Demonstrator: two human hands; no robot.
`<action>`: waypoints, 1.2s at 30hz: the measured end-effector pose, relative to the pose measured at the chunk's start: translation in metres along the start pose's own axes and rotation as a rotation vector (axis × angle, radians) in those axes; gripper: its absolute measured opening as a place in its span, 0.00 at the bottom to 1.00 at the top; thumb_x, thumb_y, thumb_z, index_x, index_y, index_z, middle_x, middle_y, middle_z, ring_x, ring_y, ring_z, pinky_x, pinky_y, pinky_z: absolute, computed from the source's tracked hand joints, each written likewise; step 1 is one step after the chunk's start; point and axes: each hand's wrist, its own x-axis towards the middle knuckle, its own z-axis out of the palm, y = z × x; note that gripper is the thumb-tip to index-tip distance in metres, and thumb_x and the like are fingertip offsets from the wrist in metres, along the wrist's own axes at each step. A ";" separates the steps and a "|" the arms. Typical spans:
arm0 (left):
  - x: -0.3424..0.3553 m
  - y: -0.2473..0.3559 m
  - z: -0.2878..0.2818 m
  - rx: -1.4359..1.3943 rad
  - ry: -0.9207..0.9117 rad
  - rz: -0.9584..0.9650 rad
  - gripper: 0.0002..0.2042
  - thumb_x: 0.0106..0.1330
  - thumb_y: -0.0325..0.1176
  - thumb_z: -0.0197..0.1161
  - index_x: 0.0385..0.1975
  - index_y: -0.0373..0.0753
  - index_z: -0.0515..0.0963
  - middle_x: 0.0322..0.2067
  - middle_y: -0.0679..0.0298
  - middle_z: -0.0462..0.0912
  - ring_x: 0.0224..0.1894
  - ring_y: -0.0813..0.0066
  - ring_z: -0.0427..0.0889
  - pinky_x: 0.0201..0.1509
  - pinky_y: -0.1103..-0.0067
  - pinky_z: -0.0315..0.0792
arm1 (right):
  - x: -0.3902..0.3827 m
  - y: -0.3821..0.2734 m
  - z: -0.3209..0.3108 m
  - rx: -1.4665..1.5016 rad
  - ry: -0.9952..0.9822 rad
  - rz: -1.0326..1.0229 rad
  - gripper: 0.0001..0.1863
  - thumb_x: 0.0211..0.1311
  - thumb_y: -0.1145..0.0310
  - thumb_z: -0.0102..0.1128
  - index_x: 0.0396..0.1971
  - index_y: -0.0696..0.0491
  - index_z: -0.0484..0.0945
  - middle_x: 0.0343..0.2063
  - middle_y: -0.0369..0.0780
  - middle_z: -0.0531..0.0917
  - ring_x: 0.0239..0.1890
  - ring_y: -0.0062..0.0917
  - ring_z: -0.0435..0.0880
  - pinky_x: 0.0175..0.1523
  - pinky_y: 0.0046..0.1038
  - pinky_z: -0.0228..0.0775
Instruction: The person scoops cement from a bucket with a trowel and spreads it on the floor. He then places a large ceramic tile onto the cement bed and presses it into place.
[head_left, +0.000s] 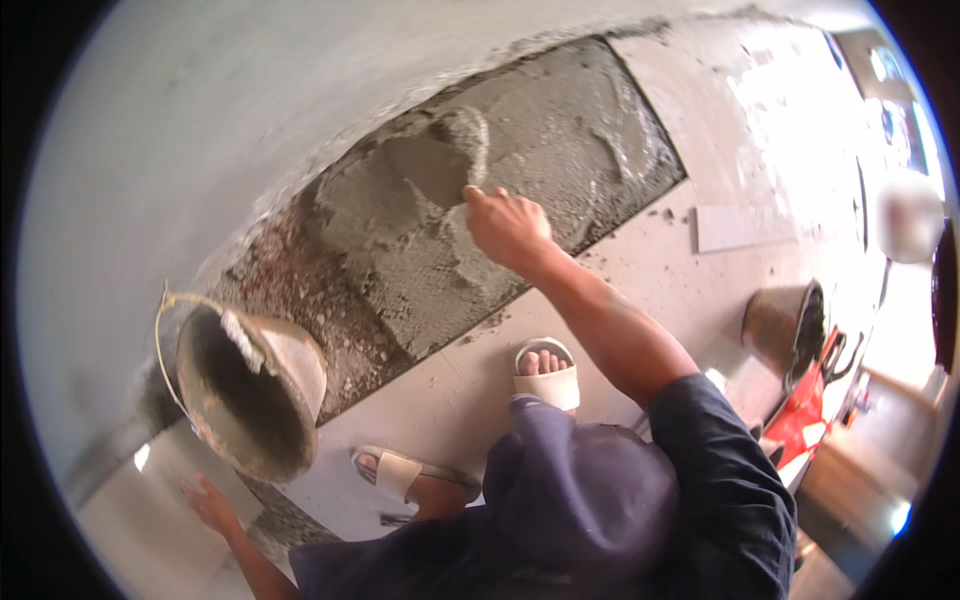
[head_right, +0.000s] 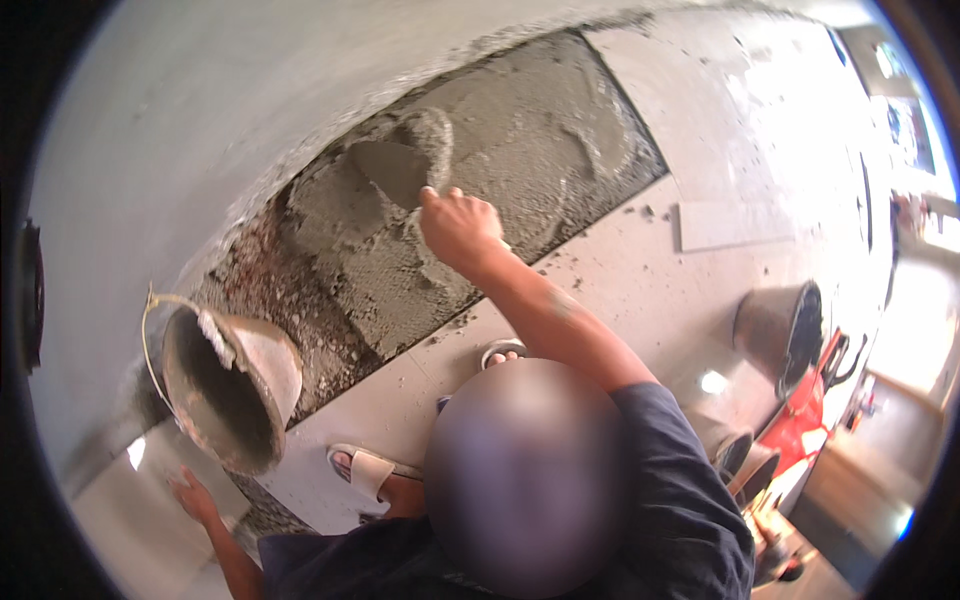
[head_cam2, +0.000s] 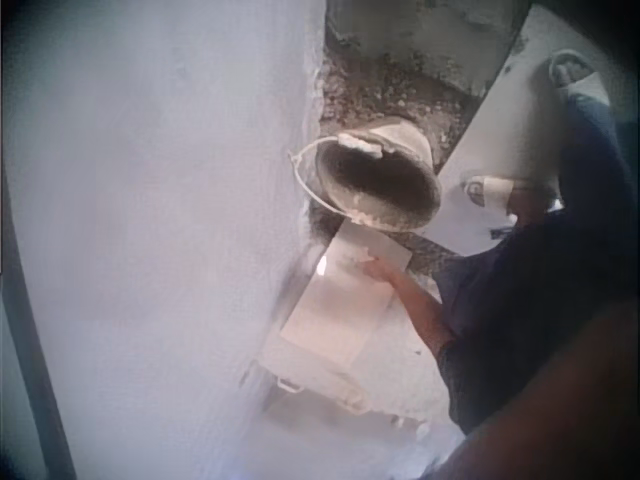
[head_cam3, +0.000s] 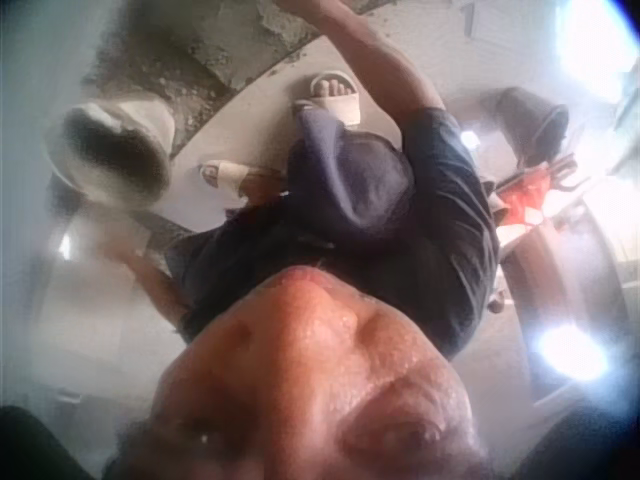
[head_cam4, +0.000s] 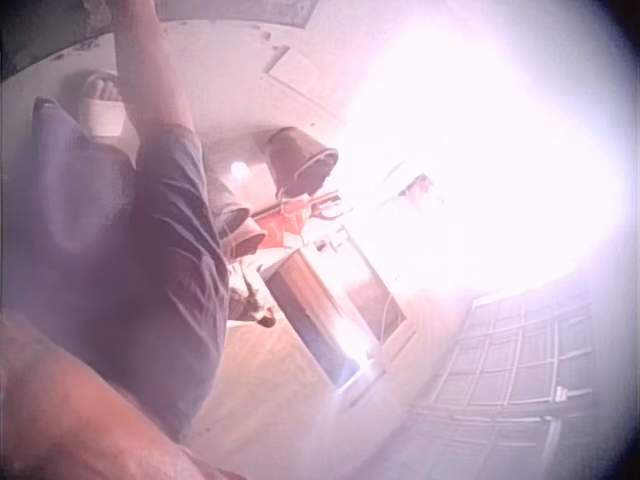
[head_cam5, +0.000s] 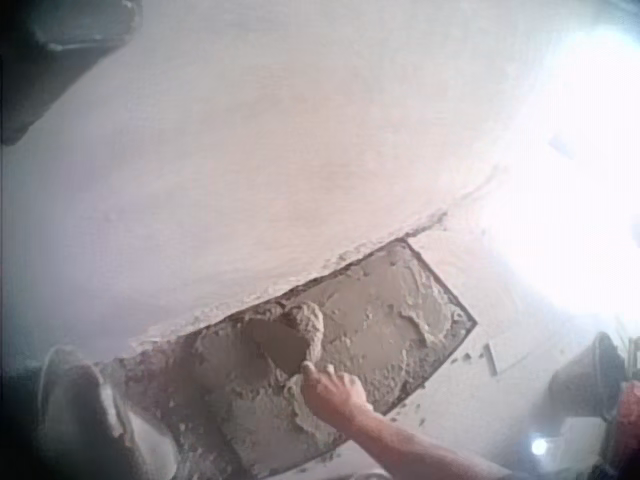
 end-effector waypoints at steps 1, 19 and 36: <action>0.005 0.001 0.003 -0.022 0.032 0.041 0.34 0.70 0.57 0.44 0.65 0.34 0.59 0.62 0.46 0.64 0.63 0.49 0.64 0.65 0.63 0.61 | 0.004 0.006 0.002 -0.034 0.007 0.120 0.17 0.66 0.65 0.39 0.51 0.50 0.70 0.36 0.51 0.81 0.37 0.45 0.84 0.40 0.43 0.77; 0.017 0.051 -0.018 0.098 -0.036 0.044 0.38 0.69 0.60 0.40 0.63 0.28 0.59 0.62 0.41 0.62 0.63 0.47 0.63 0.66 0.63 0.60 | -0.079 0.176 -0.009 0.292 0.287 0.703 0.21 0.66 0.59 0.42 0.54 0.52 0.71 0.43 0.54 0.80 0.47 0.46 0.80 0.51 0.42 0.71; 0.017 0.011 0.004 0.066 0.008 0.108 0.36 0.70 0.59 0.41 0.65 0.32 0.58 0.63 0.45 0.61 0.64 0.48 0.61 0.66 0.62 0.59 | 0.018 0.201 0.010 0.965 0.711 0.799 0.20 0.64 0.58 0.43 0.34 0.62 0.73 0.32 0.55 0.77 0.32 0.46 0.79 0.40 0.44 0.72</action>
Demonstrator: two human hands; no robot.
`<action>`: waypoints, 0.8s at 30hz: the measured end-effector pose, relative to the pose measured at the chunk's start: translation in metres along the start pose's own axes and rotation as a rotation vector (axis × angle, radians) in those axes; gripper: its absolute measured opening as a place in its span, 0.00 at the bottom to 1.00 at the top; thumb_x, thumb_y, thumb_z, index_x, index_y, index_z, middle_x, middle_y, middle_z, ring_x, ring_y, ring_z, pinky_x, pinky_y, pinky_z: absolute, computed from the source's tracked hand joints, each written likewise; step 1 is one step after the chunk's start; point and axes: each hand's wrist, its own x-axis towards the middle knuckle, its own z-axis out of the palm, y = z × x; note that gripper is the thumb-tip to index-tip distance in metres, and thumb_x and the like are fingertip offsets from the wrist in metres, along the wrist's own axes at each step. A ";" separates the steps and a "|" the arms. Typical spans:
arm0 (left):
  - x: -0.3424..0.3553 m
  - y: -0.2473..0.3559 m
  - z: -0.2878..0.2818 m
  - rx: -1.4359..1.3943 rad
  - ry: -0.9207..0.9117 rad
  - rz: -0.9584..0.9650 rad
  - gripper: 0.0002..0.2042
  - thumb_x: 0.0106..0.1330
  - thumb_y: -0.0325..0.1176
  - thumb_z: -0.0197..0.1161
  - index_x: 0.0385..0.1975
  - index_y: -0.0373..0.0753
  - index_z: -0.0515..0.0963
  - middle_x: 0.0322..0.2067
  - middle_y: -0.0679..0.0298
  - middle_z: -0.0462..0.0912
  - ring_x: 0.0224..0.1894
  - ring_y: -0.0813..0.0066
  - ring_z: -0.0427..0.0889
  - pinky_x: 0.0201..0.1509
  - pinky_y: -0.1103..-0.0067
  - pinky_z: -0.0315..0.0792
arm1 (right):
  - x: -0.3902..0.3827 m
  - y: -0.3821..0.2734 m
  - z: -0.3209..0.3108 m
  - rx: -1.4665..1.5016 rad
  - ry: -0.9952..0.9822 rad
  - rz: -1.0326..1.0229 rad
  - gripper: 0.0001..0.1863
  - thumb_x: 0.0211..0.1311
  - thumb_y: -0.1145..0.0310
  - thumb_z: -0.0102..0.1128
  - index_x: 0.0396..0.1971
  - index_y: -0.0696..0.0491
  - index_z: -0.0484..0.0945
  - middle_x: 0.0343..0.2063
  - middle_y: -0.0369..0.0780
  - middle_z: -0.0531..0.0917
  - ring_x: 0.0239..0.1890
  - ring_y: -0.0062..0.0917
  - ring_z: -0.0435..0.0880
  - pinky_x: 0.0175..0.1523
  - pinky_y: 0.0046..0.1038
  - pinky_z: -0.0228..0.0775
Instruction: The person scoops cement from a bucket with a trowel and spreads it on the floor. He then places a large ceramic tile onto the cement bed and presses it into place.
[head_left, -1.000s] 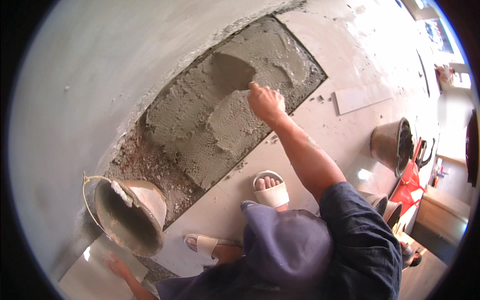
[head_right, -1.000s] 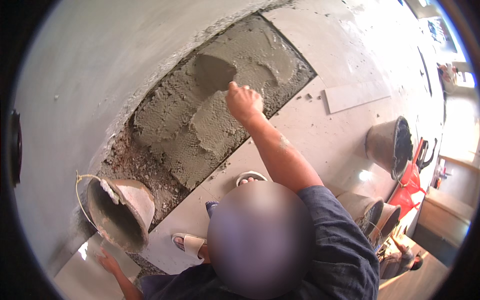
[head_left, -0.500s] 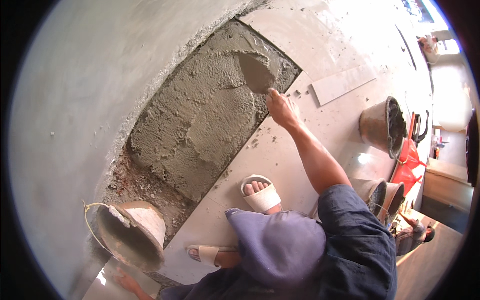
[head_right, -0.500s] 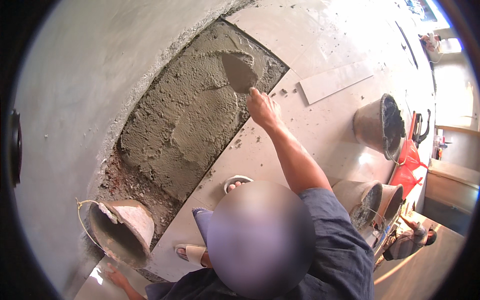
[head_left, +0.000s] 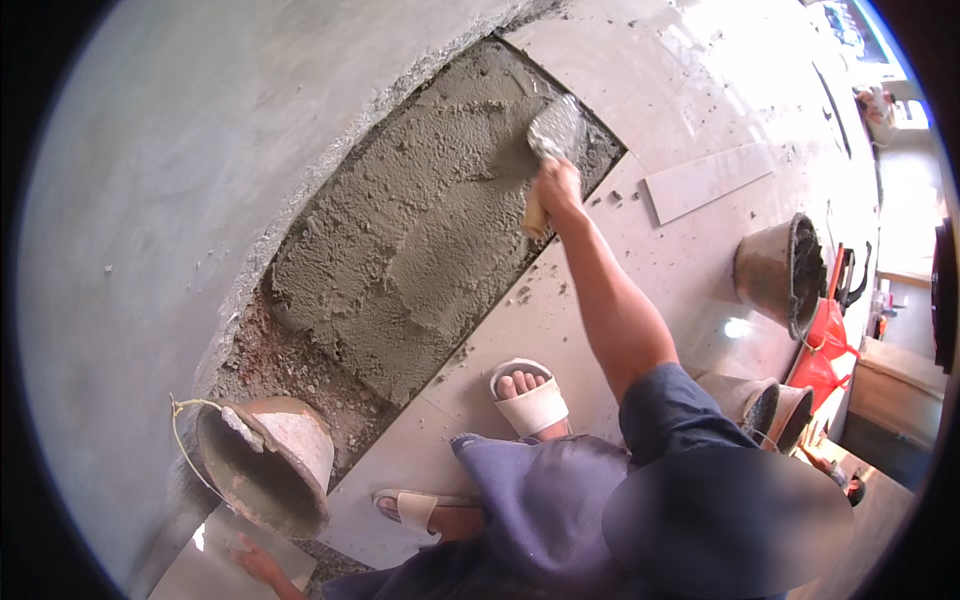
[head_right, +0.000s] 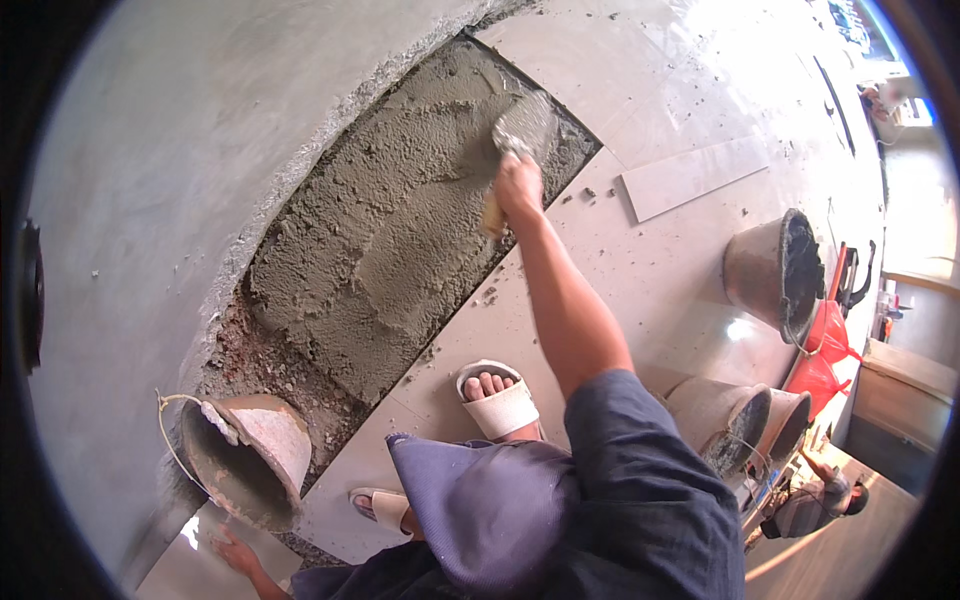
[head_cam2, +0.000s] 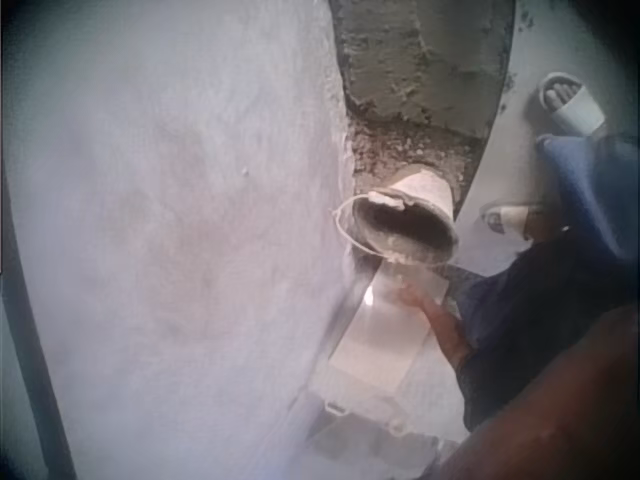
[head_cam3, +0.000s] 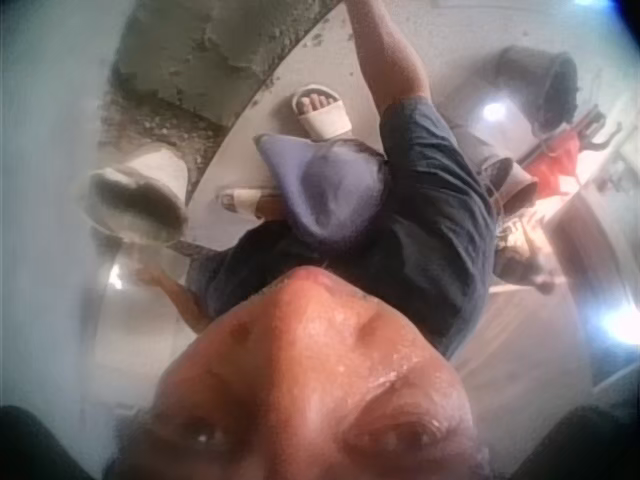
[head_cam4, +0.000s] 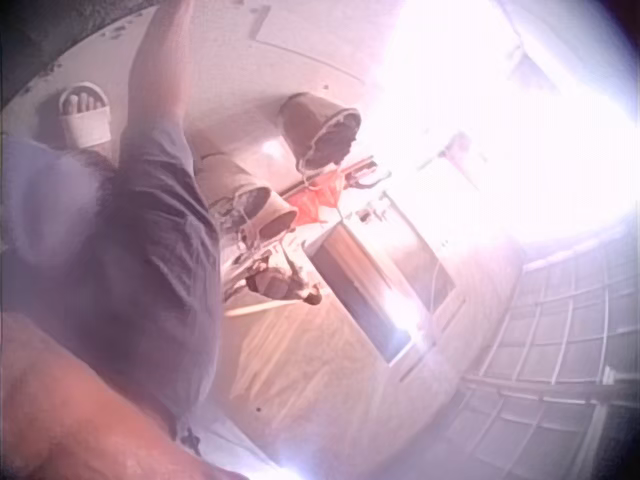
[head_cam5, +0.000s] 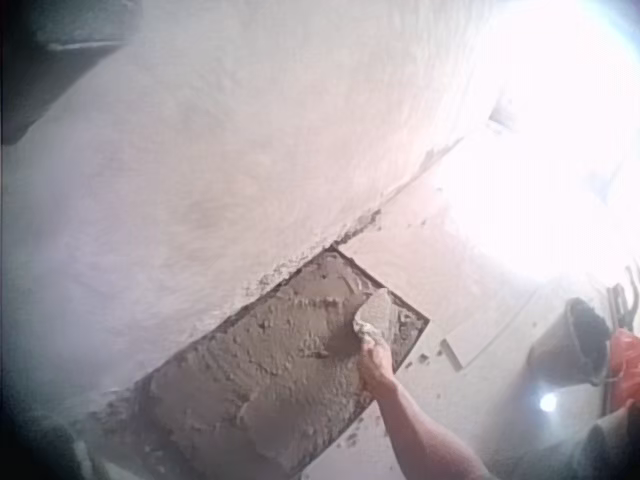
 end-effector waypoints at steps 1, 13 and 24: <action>-0.001 -0.001 -0.001 0.014 -0.025 -0.018 0.36 0.70 0.59 0.41 0.65 0.33 0.58 0.63 0.45 0.62 0.64 0.48 0.61 0.66 0.62 0.58 | 0.014 -0.011 0.016 -0.108 -0.042 -0.052 0.22 0.63 0.56 0.42 0.35 0.64 0.73 0.35 0.59 0.78 0.39 0.52 0.78 0.49 0.46 0.69; -0.010 0.000 -0.003 0.023 -0.028 -0.002 0.37 0.69 0.61 0.41 0.62 0.28 0.61 0.61 0.42 0.64 0.63 0.48 0.63 0.66 0.63 0.59 | -0.044 -0.008 -0.054 -0.631 -0.132 -0.085 0.22 0.68 0.56 0.40 0.44 0.61 0.73 0.39 0.56 0.81 0.41 0.46 0.83 0.46 0.45 0.73; 0.013 0.024 -0.009 -0.036 -0.034 0.021 0.36 0.70 0.57 0.43 0.64 0.29 0.57 0.62 0.41 0.61 0.63 0.46 0.62 0.65 0.62 0.60 | -0.055 0.012 -0.101 -0.094 -0.259 -0.006 0.24 0.67 0.56 0.51 0.54 0.58 0.71 0.23 0.40 0.76 0.17 0.23 0.75 0.19 0.26 0.72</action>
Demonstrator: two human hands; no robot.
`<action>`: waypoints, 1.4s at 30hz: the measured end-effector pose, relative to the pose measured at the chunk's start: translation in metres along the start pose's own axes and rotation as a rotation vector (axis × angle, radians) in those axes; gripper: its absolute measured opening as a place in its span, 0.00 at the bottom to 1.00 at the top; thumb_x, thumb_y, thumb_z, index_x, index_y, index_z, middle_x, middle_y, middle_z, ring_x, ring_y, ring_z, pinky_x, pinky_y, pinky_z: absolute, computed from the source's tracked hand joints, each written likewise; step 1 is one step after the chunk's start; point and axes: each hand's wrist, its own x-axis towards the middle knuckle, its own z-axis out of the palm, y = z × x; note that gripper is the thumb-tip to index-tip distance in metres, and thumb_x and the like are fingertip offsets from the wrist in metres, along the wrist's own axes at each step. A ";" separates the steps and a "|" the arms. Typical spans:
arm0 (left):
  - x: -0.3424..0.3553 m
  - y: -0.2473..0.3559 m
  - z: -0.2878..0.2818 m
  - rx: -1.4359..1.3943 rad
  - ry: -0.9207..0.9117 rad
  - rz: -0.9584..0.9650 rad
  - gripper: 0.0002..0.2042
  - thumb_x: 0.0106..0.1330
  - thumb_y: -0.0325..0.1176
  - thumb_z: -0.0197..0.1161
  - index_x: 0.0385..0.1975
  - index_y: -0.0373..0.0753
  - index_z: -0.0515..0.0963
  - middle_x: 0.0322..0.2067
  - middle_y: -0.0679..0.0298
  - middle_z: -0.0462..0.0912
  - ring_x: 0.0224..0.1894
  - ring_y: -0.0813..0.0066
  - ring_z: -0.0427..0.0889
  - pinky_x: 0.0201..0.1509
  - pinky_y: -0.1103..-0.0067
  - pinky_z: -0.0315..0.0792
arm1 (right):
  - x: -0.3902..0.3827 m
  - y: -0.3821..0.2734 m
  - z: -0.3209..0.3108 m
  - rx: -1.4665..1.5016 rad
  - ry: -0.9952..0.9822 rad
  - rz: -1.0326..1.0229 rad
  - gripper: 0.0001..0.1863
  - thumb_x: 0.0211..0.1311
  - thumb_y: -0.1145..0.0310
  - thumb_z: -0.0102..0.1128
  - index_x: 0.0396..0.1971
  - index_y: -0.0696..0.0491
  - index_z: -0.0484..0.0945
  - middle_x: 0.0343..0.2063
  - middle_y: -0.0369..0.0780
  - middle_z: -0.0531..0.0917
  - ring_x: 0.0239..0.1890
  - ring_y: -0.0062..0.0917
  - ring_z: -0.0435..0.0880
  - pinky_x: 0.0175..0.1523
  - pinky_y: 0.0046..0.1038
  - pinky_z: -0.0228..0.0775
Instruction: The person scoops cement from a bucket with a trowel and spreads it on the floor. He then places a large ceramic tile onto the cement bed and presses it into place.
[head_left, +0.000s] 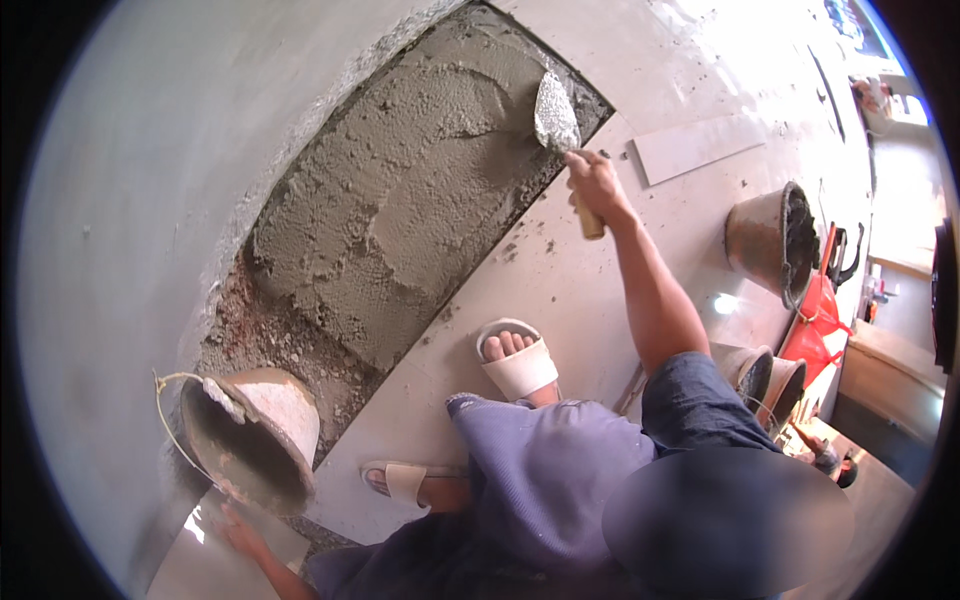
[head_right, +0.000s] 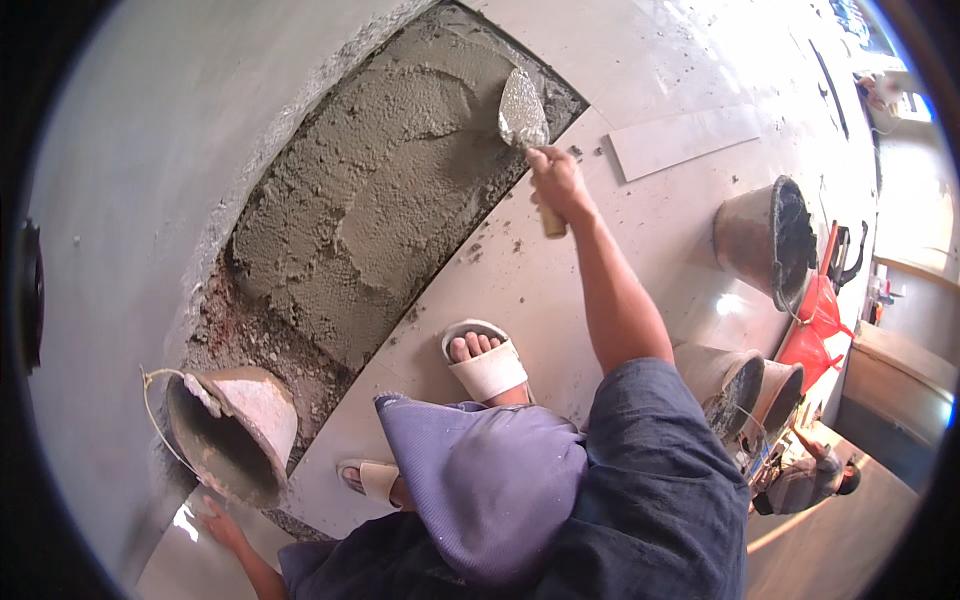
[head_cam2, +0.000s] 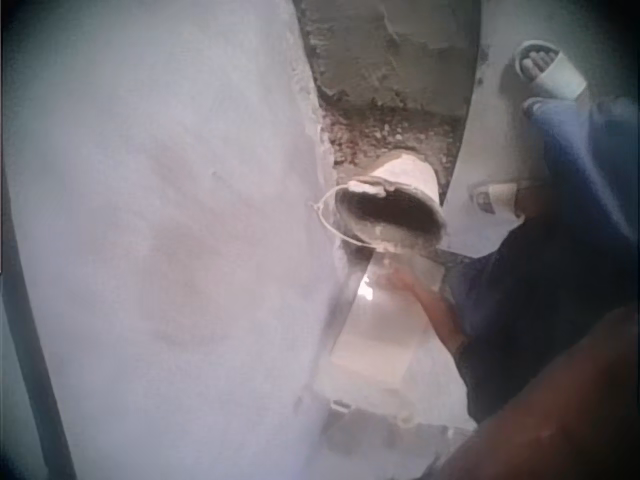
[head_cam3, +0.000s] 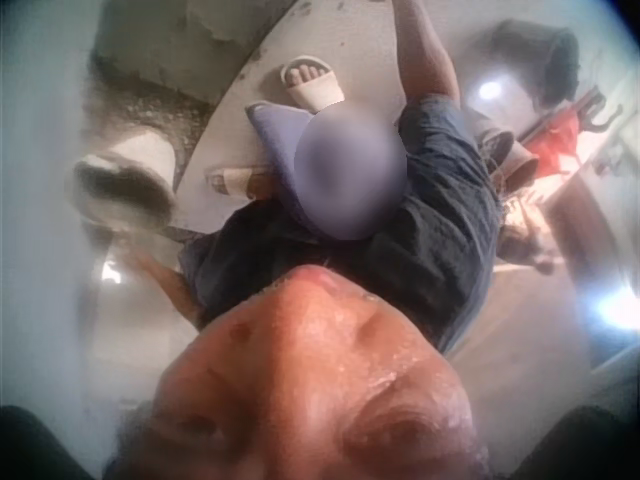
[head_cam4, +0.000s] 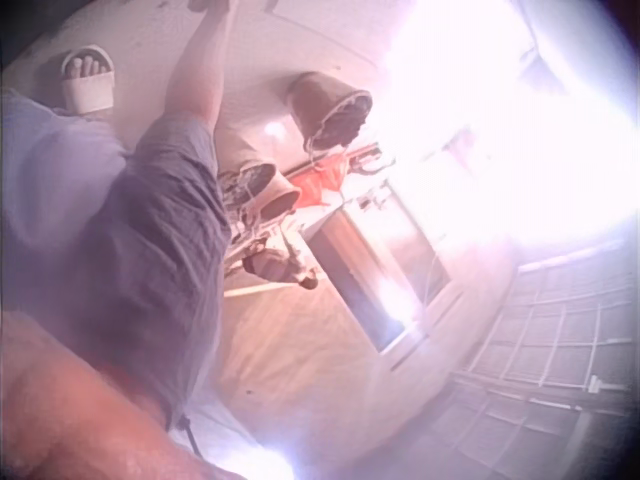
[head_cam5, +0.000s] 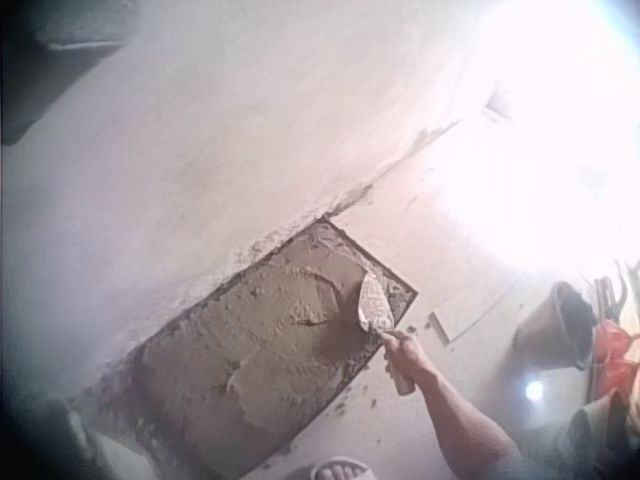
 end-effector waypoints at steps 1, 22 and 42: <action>-0.001 0.001 0.000 0.002 0.021 -0.004 0.36 0.70 0.58 0.43 0.64 0.29 0.57 0.62 0.41 0.61 0.63 0.46 0.62 0.65 0.62 0.60 | 0.004 0.003 -0.002 0.008 -0.063 0.026 0.23 0.67 0.56 0.51 0.53 0.58 0.71 0.23 0.40 0.76 0.17 0.23 0.75 0.19 0.26 0.73; -0.011 -0.026 0.020 0.066 0.003 -0.030 0.37 0.69 0.60 0.42 0.64 0.32 0.59 0.62 0.44 0.63 0.63 0.48 0.64 0.65 0.63 0.61 | -0.044 -0.012 -0.060 -0.533 -0.171 0.050 0.21 0.64 0.56 0.50 0.49 0.55 0.75 0.29 0.46 0.82 0.28 0.34 0.83 0.33 0.34 0.76; -0.015 -0.017 0.005 -0.026 0.017 -0.098 0.36 0.68 0.62 0.41 0.66 0.39 0.59 0.64 0.49 0.62 0.66 0.52 0.60 0.67 0.64 0.57 | -0.126 -0.008 0.042 -0.323 -0.621 0.133 0.19 0.67 0.59 0.53 0.49 0.58 0.75 0.22 0.38 0.77 0.19 0.20 0.77 0.24 0.24 0.72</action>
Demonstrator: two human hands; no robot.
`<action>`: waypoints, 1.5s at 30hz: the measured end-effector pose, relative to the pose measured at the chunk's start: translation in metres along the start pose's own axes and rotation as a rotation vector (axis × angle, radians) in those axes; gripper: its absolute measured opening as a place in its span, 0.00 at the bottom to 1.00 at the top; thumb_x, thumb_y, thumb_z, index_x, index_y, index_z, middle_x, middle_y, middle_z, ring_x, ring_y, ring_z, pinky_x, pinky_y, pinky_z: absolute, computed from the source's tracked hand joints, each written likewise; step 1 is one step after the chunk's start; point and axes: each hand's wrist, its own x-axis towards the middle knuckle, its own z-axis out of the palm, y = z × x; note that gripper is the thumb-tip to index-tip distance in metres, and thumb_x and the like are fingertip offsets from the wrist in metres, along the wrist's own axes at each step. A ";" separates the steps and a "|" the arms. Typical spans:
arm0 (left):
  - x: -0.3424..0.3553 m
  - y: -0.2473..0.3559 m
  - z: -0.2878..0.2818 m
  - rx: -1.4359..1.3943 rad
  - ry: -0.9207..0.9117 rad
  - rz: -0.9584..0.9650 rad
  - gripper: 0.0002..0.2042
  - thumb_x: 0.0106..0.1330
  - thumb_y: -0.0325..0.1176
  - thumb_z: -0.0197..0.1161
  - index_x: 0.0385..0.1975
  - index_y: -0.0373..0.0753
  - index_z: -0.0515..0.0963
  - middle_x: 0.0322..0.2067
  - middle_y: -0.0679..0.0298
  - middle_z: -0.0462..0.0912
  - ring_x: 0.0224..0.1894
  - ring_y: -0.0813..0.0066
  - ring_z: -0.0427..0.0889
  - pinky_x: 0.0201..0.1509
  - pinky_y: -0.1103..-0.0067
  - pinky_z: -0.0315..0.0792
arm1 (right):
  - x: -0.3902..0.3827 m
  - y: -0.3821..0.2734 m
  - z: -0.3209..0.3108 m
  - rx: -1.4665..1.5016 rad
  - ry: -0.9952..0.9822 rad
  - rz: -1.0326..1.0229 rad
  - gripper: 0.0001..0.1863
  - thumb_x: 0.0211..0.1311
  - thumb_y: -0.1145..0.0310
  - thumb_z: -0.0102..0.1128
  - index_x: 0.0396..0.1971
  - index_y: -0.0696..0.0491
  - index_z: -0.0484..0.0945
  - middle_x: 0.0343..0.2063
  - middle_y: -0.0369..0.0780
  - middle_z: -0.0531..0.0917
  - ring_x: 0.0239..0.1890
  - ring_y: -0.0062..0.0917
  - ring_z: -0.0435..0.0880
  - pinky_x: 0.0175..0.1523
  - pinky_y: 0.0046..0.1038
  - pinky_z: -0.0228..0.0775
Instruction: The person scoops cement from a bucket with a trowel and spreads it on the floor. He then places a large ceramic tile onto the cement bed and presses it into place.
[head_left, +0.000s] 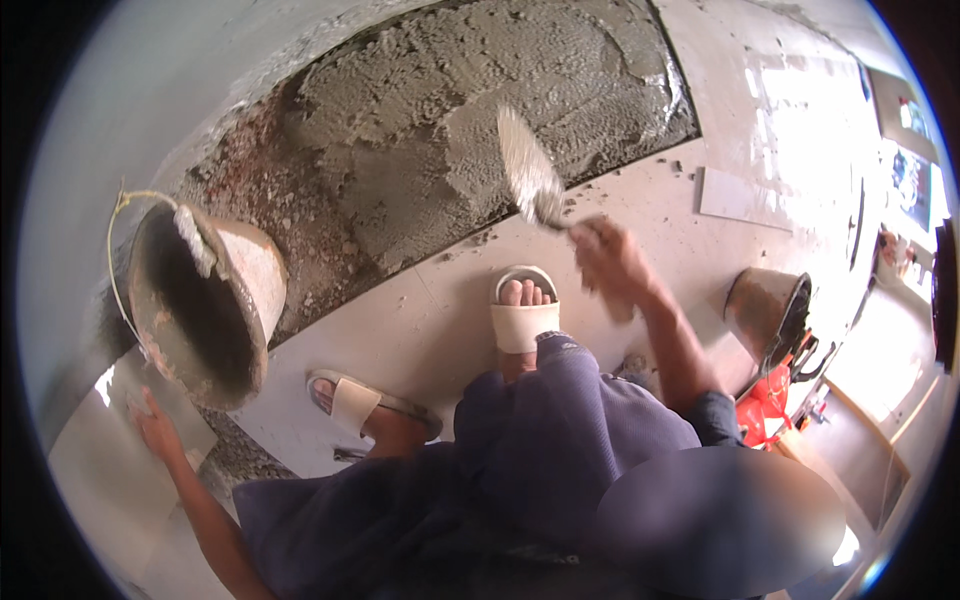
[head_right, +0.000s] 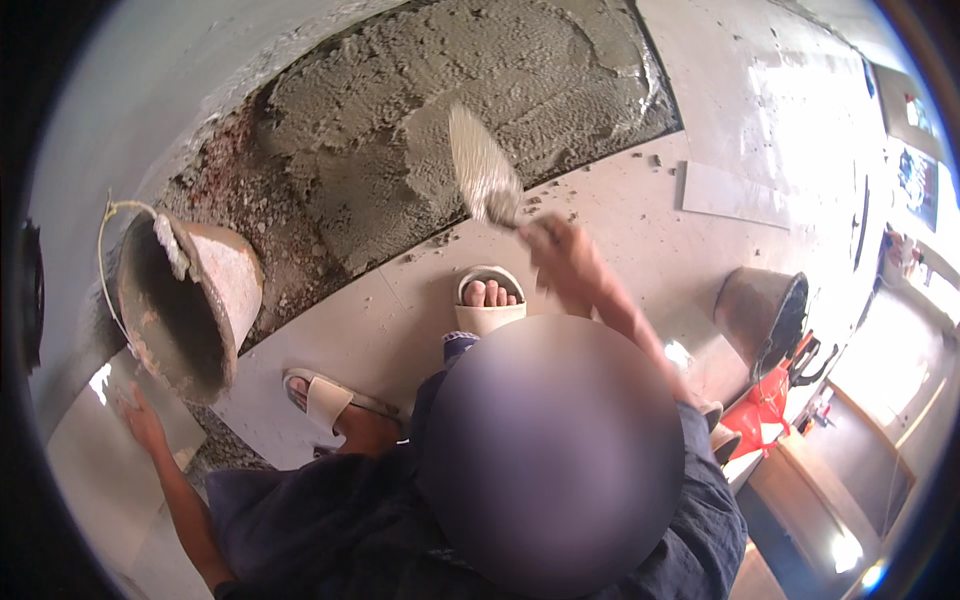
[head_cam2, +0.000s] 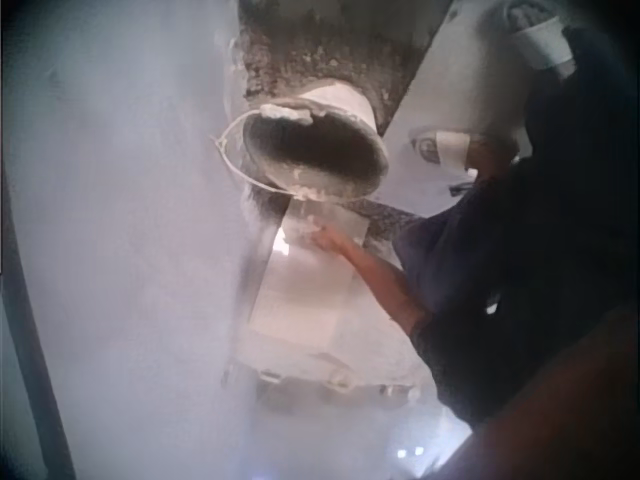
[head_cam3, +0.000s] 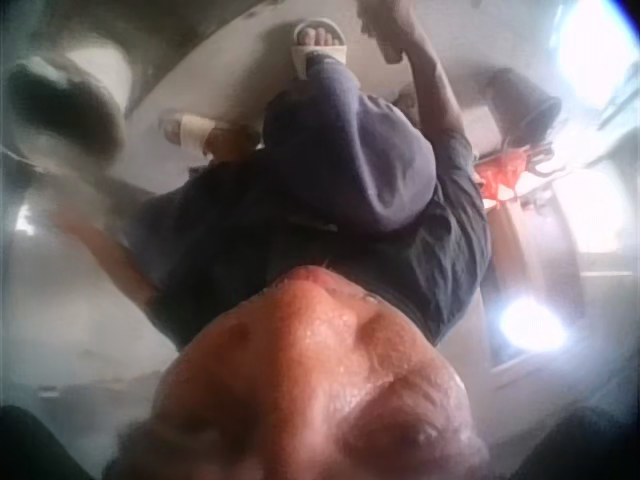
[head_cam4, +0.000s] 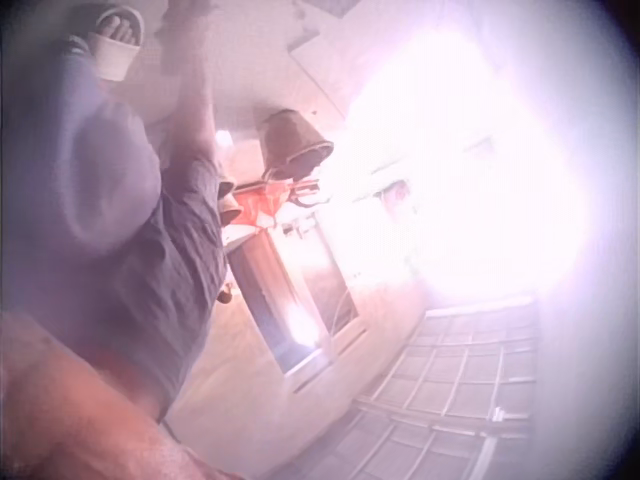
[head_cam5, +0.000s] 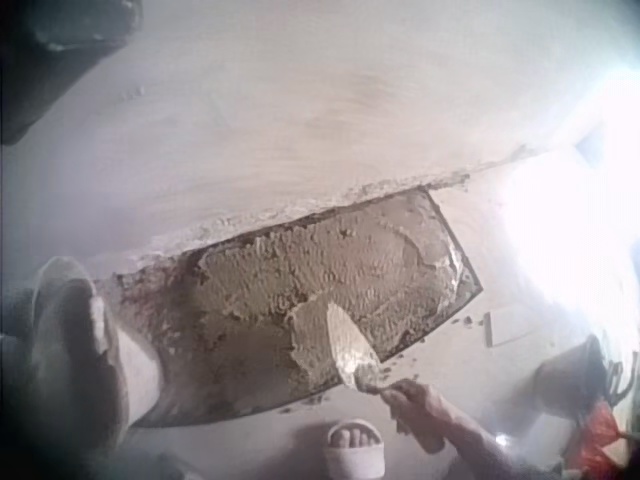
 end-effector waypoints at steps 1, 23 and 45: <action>-0.001 0.000 -0.001 -0.013 0.017 0.028 0.36 0.68 0.62 0.41 0.66 0.39 0.59 0.64 0.49 0.62 0.66 0.51 0.60 0.67 0.64 0.57 | 0.020 -0.012 -0.012 -0.108 0.043 -0.109 0.20 0.67 0.58 0.53 0.50 0.58 0.74 0.26 0.39 0.78 0.25 0.19 0.78 0.27 0.23 0.73; -0.050 -0.055 -0.015 0.016 0.049 0.103 0.36 0.69 0.60 0.43 0.63 0.32 0.61 0.62 0.45 0.63 0.64 0.50 0.62 0.66 0.64 0.57 | 0.106 -0.068 -0.124 -1.591 -0.073 -0.524 0.28 0.65 0.38 0.44 0.28 0.49 0.78 0.21 0.34 0.81 0.28 0.25 0.83 0.34 0.34 0.76; -0.088 -0.056 -0.046 0.047 0.000 0.055 0.35 0.68 0.61 0.42 0.65 0.38 0.60 0.62 0.47 0.63 0.65 0.51 0.62 0.66 0.64 0.59 | 0.130 -0.089 -0.102 -1.675 -0.199 -0.825 0.25 0.62 0.41 0.50 0.26 0.49 0.76 0.16 0.38 0.77 0.22 0.34 0.80 0.33 0.38 0.72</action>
